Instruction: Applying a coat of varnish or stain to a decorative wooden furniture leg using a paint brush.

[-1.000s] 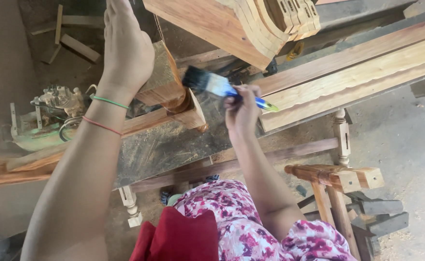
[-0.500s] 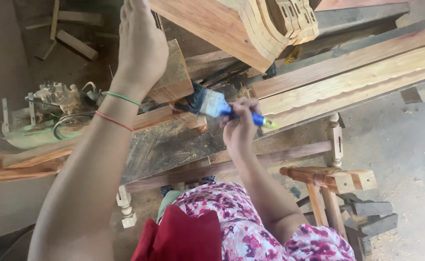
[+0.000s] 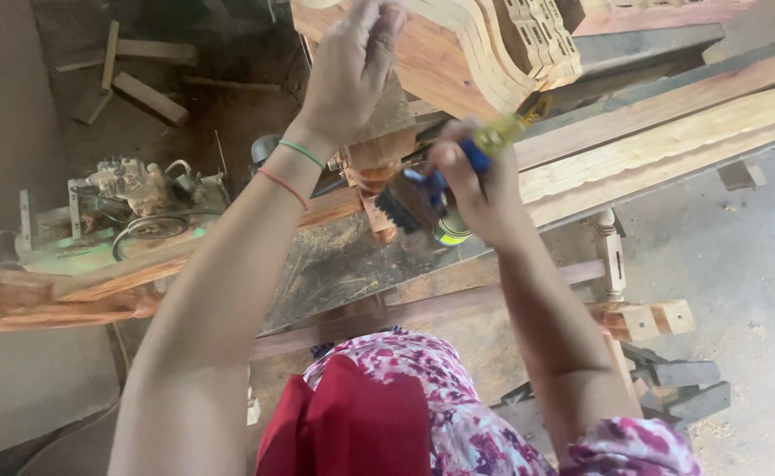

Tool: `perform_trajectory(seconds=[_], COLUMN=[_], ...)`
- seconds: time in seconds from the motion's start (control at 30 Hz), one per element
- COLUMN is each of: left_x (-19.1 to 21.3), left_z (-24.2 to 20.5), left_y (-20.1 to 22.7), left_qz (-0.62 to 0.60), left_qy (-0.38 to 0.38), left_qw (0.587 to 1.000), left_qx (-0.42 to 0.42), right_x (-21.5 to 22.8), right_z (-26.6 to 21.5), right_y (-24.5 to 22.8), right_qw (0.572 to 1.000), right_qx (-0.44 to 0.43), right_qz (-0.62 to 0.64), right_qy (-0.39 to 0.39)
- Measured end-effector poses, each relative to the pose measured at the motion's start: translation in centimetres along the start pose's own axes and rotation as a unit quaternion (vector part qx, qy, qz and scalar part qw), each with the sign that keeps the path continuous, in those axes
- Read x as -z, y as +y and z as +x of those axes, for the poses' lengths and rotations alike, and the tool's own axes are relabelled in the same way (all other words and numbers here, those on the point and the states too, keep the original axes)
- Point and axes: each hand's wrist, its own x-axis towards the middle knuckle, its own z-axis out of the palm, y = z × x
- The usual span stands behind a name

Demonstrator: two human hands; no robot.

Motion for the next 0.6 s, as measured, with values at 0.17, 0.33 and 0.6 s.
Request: perform_trajectory(seconds=[0.17, 0.33, 0.6], left_x=[-0.1, 0.0, 3.1], left_z=[-0.3, 0.2, -0.2], left_y=[-2.3, -2.1, 0.6], left_qz=[-0.326, -0.348, -0.342], left_qy=[-0.055, -0.056, -0.051], left_qw=[0.943, 0.936, 0.938], left_qx=[0.035, -0.006, -0.037], right_x=[-3.1, -4.4, -4.5], right_z=[6.6, 8.8, 9.5], right_y=[-1.6, 0.4, 1.8], right_qw=[0.986, 0.977, 0.971], right_qx=[0.032, -0.028, -0.064], right_qz=[-0.027, -0.039, -0.012], right_qy=[-0.158, -0.205, -0.230])
